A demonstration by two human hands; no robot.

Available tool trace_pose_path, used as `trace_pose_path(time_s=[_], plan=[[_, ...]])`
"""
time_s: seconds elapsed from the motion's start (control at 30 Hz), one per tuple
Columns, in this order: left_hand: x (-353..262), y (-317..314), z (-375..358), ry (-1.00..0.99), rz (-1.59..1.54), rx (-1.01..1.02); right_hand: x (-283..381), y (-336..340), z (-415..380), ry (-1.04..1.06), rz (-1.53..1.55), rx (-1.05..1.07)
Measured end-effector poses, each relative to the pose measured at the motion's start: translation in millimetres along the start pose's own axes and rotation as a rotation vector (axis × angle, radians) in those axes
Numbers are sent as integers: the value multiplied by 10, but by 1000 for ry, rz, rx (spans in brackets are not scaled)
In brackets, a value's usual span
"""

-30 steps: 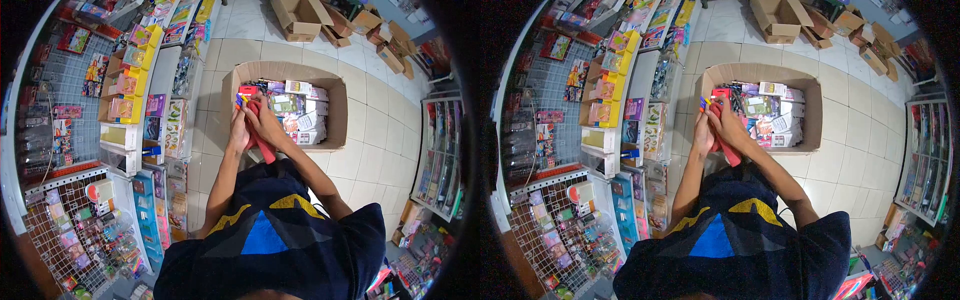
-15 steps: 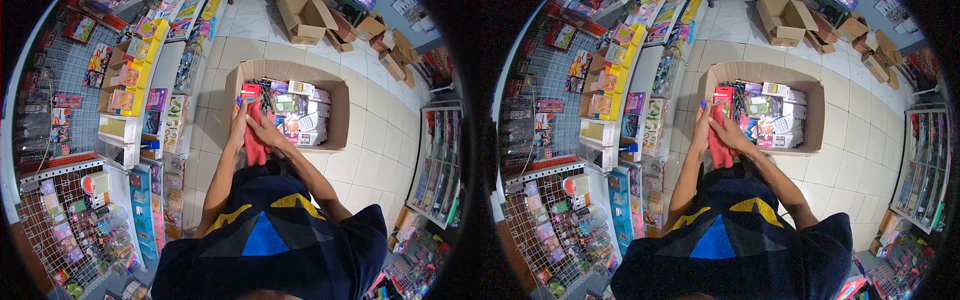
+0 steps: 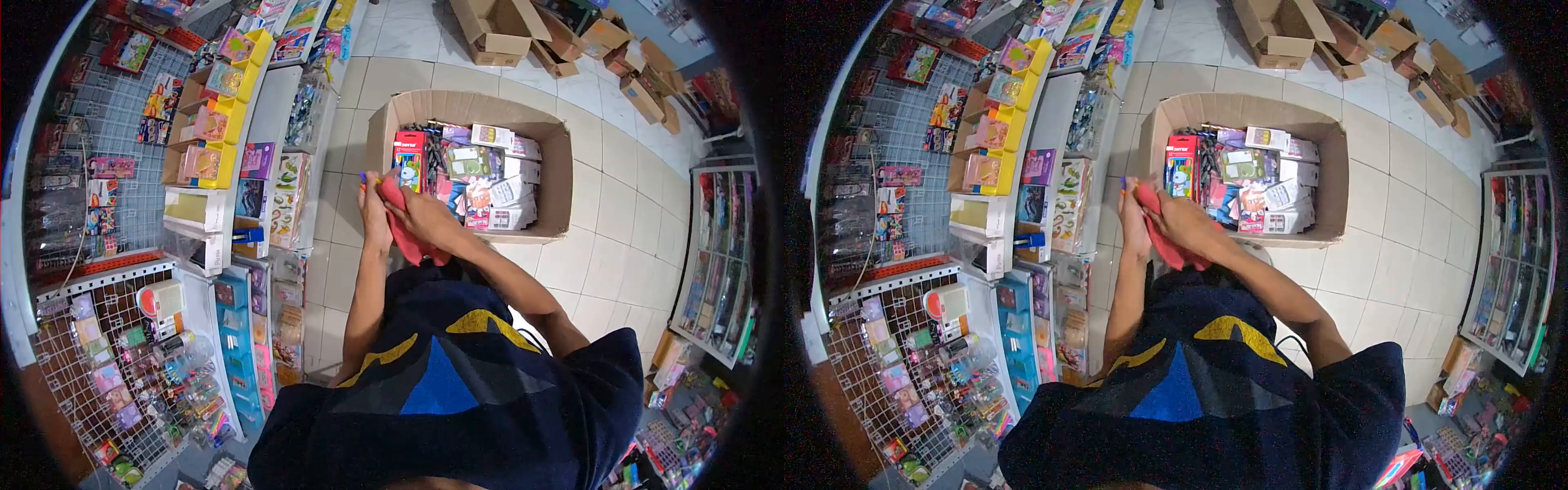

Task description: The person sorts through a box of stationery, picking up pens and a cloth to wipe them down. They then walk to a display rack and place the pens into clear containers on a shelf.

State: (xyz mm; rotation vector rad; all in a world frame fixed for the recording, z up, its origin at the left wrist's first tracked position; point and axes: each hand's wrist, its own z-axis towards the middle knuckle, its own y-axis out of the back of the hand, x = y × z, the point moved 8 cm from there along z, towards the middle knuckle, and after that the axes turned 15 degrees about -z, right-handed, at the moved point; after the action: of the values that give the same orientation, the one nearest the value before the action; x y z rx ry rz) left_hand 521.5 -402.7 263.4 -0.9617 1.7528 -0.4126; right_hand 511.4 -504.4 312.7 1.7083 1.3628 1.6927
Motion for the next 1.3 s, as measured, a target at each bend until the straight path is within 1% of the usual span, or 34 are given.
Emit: trace_pose_path(time_s=[0.03,0.13,0.17,0.23,0.27,0.33,0.37,0.4,0.47,0.53,0.57,0.6,0.63,0.67,0.73,0.9,1.0,1.07,1.17,1.27,1.3], plan=[[-26,141,96,-27,-17,-43,18,-6,-56,22,-8,18],[-316,285,206,-102,-267,-30,139,185,-304,105,49,23],[-483,382,294,-164,-278,-6,170,298,-419,106,69,-2],[-804,559,438,-294,-297,40,14,432,-482,127,284,-88],[-826,558,441,-296,-306,72,-84,515,-486,141,390,-131],[-849,387,323,-286,-318,132,-435,599,-415,-154,635,-19],[-777,371,343,-281,-312,145,-536,713,-328,-86,692,-136],[-681,292,335,-259,-337,148,-589,771,-259,-88,776,-184],[-446,84,296,-206,-390,154,-530,813,-159,-116,828,-155],[-268,9,327,-170,-394,126,-544,669,-20,-69,742,-191],[-237,-45,333,-162,-382,95,-479,709,-18,18,607,-268],[-228,-52,319,-154,-367,57,-425,701,-14,62,549,-245],[-228,-162,300,-101,-356,166,-433,648,-7,29,548,-202],[-233,-197,281,-87,-344,191,-442,563,-20,-7,551,-153],[-245,-290,204,-57,-319,235,-493,406,-35,-17,586,-149],[-361,-290,182,-70,-334,226,-544,468,-206,-35,602,-123],[-407,-247,207,-63,-398,264,-496,600,-355,-6,460,-139],[-389,-236,239,-68,-438,300,-398,679,-427,63,347,-156],[-362,-289,211,-24,-457,305,-182,800,-512,148,158,-159],[-337,-377,163,9,-451,325,-112,762,-519,177,-8,-206],[-327,-401,141,16,-441,332,-78,763,-518,221,-27,-235]])
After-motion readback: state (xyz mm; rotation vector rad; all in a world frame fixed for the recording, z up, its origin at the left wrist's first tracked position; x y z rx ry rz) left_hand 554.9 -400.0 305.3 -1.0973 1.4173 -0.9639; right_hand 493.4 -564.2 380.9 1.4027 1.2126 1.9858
